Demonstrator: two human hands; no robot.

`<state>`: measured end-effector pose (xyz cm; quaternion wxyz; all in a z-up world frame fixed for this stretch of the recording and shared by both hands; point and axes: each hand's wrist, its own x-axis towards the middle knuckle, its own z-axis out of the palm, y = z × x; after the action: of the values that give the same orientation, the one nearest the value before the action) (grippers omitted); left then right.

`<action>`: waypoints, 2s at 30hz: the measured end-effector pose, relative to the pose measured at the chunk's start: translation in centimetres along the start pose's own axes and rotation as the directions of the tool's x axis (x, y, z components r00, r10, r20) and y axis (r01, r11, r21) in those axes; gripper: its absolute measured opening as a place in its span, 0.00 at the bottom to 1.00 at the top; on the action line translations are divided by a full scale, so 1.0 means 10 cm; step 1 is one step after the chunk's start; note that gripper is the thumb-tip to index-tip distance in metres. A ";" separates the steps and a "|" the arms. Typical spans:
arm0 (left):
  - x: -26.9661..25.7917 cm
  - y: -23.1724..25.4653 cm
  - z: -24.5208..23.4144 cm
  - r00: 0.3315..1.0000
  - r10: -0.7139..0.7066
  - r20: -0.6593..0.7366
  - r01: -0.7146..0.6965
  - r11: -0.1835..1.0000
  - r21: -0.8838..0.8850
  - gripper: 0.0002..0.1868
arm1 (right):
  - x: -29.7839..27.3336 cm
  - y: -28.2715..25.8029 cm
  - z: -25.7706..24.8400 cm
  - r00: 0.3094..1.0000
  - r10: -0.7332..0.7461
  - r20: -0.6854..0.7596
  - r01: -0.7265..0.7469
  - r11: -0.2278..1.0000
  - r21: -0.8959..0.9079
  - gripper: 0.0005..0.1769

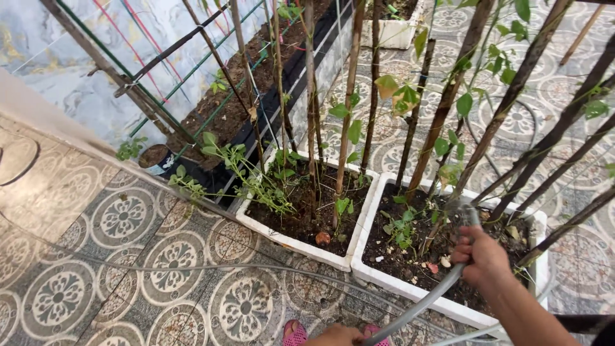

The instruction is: Watering several potted plants in an outdoor corridor or garden using a hose.

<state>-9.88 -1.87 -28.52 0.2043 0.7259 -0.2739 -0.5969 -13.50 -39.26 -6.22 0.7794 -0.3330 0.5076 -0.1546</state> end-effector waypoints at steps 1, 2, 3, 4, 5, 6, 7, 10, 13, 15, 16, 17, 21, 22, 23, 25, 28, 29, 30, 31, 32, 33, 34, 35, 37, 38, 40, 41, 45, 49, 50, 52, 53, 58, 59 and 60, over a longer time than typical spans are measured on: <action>-0.27 0.50 -0.31 1.000 0.001 0.007 -0.001 1.000 0.007 0.23 | 0.09 -0.06 -0.14 1.000 -0.001 -0.007 0.001 1.000 0.007 0.11; -0.63 0.98 -0.45 0.999 -0.007 0.044 0.007 1.000 -0.001 0.24 | 0.18 -0.10 -0.30 0.999 -0.025 -0.027 0.026 0.998 0.048 0.10; -1.06 1.40 -0.44 0.997 -0.014 0.081 0.015 1.000 -0.008 0.26 | 0.26 -0.13 -0.45 0.998 -0.047 -0.048 0.052 0.995 0.089 0.09; -1.21 1.64 -0.47 0.996 -0.015 0.090 0.015 1.000 -0.001 0.26 | 0.41 -0.15 -0.66 0.997 -0.047 -0.058 0.052 0.994 0.096 0.09; -1.36 1.89 -0.50 0.998 -0.045 0.052 0.047 0.998 -0.035 0.26 | 0.57 -0.17 -0.87 0.996 -0.071 -0.050 0.077 0.988 0.130 0.06; -1.49 2.15 -0.54 0.997 -0.079 0.014 0.079 0.994 -0.070 0.27 | 0.73 -0.20 -1.08 0.994 -0.097 -0.041 0.102 0.981 0.166 0.05; -1.48 2.22 -0.53 0.997 -0.080 0.022 0.081 0.995 -0.060 0.27 | 0.81 -0.20 -1.25 0.994 -0.096 -0.051 0.103 0.979 0.174 0.05; -1.41 2.27 -0.50 0.992 -0.127 -0.028 0.129 0.983 0.132 0.28 | 0.93 -0.11 -1.67 0.991 -0.122 -0.053 0.131 0.966 0.223 0.07; -1.15 1.95 -0.40 0.995 -0.076 0.057 0.073 0.996 0.060 0.32 | 0.93 0.12 -1.87 0.993 -0.079 -0.089 0.100 0.962 0.254 0.10; -0.98 1.60 -0.32 0.998 0.026 0.050 -0.035 0.981 0.188 0.35 | 0.93 0.35 -1.92 0.993 0.000 -0.120 0.033 0.962 0.271 0.11; -0.96 1.48 -0.29 0.999 0.021 0.047 -0.030 0.983 0.181 0.35 | 0.81 0.40 -1.79 0.993 0.006 -0.116 0.025 0.964 0.265 0.11; -0.94 1.35 -0.25 0.999 0.037 0.033 -0.043 0.977 0.207 0.35 | 0.69 0.45 -1.65 0.991 0.030 -0.132 0.001 0.973 0.231 0.11; -0.83 0.54 -0.06 0.993 -0.026 0.118 0.014 0.995 0.100 0.32 | 0.63 0.72 -1.17 0.994 0.096 -0.045 -0.093 0.992 0.080 0.10; -0.47 0.01 0.07 0.994 -0.031 0.105 0.022 0.997 0.078 0.32 | 0.60 0.75 -0.98 0.994 0.106 -0.032 -0.104 0.993 0.060 0.10; -0.18 -0.50 0.24 0.979 0.151 0.136 -0.159 0.986 0.044 0.31 | 0.57 0.79 -0.80 0.991 0.127 0.036 -0.128 0.991 0.032 0.10; 0.15 -1.18 0.51 0.936 0.328 0.131 -0.330 0.944 -0.004 0.29 | 0.43 0.83 -0.32 0.980 0.159 0.119 -0.158 0.987 -0.017 0.11; 0.33 -1.67 0.78 0.875 0.440 0.200 -0.402 0.892 -0.207 0.29 | 0.08 0.83 0.48 0.965 0.200 0.168 -0.181 0.976 -0.118 0.10; 0.32 -1.75 0.88 0.874 0.468 0.134 -0.414 0.860 -0.298 0.28 | -0.04 0.84 0.73 0.956 0.213 0.200 -0.183 0.970 -0.157 0.10; 0.35 -1.83 0.96 0.869 0.490 0.064 -0.432 0.817 -0.383 0.28 | -0.15 0.83 0.98 0.947 0.225 0.231 -0.181 0.964 -0.195 0.11; 0.21 -1.79 0.94 0.871 0.490 0.042 -0.437 0.809 -0.393 0.28 | -0.15 0.87 1.14 0.942 0.233 0.241 -0.182 0.959 -0.216 0.11; 0.09 -1.75 0.90 0.905 0.419 -0.068 -0.418 0.853 -0.313 0.27 | -0.15 0.89 1.30 0.932 0.235 0.275 -0.168 0.955 -0.244 0.12; -0.04 -1.70 0.86 0.920 0.346 -0.183 -0.382 0.893 -0.237 0.27 | -0.15 0.92 1.47 0.920 0.238 0.310 -0.155 0.950 -0.272 0.13; -0.37 -1.41 0.70 0.917 0.345 -0.199 -0.387 0.888 -0.247 0.27 | -0.17 0.92 1.63 0.917 0.244 0.316 -0.151 0.945 -0.290 0.13; -0.70 -1.12 0.52 0.945 0.240 -0.224 -0.296 0.917 -0.268 0.27 | -0.19 0.92 1.80 0.913 0.237 0.332 -0.128 0.939 -0.318 0.12; -1.34 -0.56 0.19 0.960 0.132 -0.246 -0.206 0.930 -0.306 0.27 | -0.18 0.93 2.09 0.908 0.236 0.345 -0.105 0.928 -0.358 0.12; -1.62 -0.30 0.02 0.972 0.052 -0.228 -0.138 0.914 -0.382 0.28 | -0.14 0.93 2.22 0.906 0.232 0.354 -0.087 0.920 -0.381 0.11; -1.99 0.03 -0.23 0.978 -0.024 -0.207 -0.076 0.882 -0.464 0.28 | -0.17 0.91 2.51 0.903 0.231 0.362 -0.066 0.907 -0.415 0.10; -2.07 0.10 -0.31 0.976 -0.040 -0.214 -0.083 0.840 -0.536 0.28 | -0.23 0.90 2.67 0.897 0.227 0.379 -0.040 0.896 -0.442 0.11; -2.49 0.32 -0.69 0.963 -0.139 -0.233 -0.053 0.746 -0.664 0.28 | -0.54 0.92 3.30 0.895 0.221 0.387 0.015 0.853 -0.522 0.13; -2.81 0.33 -1.02 0.968 -0.138 -0.210 -0.077 0.633 -0.770 0.28 | -0.75 1.00 3.88 0.893 0.255 0.371 0.023 0.797 -0.603 0.14; -2.89 0.33 -1.10 0.969 -0.166 -0.183 -0.035 0.641 -0.767 0.27 | -0.81 1.02 4.01 0.882 0.265 0.389 0.045 0.775 -0.631 0.13; -2.96 0.27 -1.23 0.970 -0.188 -0.151 0.006 0.644 -0.765 0.26 | -0.94 1.08 4.24 0.874 0.275 0.400 0.067 0.747 -0.661 0.13; -2.95 0.22 -1.27 0.970 -0.175 -0.172 -0.016 0.653 -0.757 0.26 | -1.00 1.12 4.33 0.865 0.280 0.416 0.072 0.752 -0.656 0.13; -2.82 -0.07 -1.43 0.958 -0.159 -0.239 -0.070 0.678 -0.732 0.25 | -1.10 1.30 4.55 0.868 0.255 0.425 0.067 0.789 -0.610 0.15; -2.81 -0.11 -1.44 0.954 -0.182 -0.238 -0.069 0.640 -0.765 0.23 | -1.08 1.34 4.54 0.878 0.249 0.409 0.047 0.805 -0.591 0.16; -2.78 -0.14 -1.44 0.950 -0.204 -0.237 -0.069 0.602 -0.796 0.22 | -1.04 1.37 4.51 0.888 0.242 0.391 0.028 0.821 -0.570 0.16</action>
<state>0.60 16.57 -5.48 0.5221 0.6512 0.0831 -0.5445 20.96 -6.87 3.57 0.7497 -0.5433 0.3559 0.1274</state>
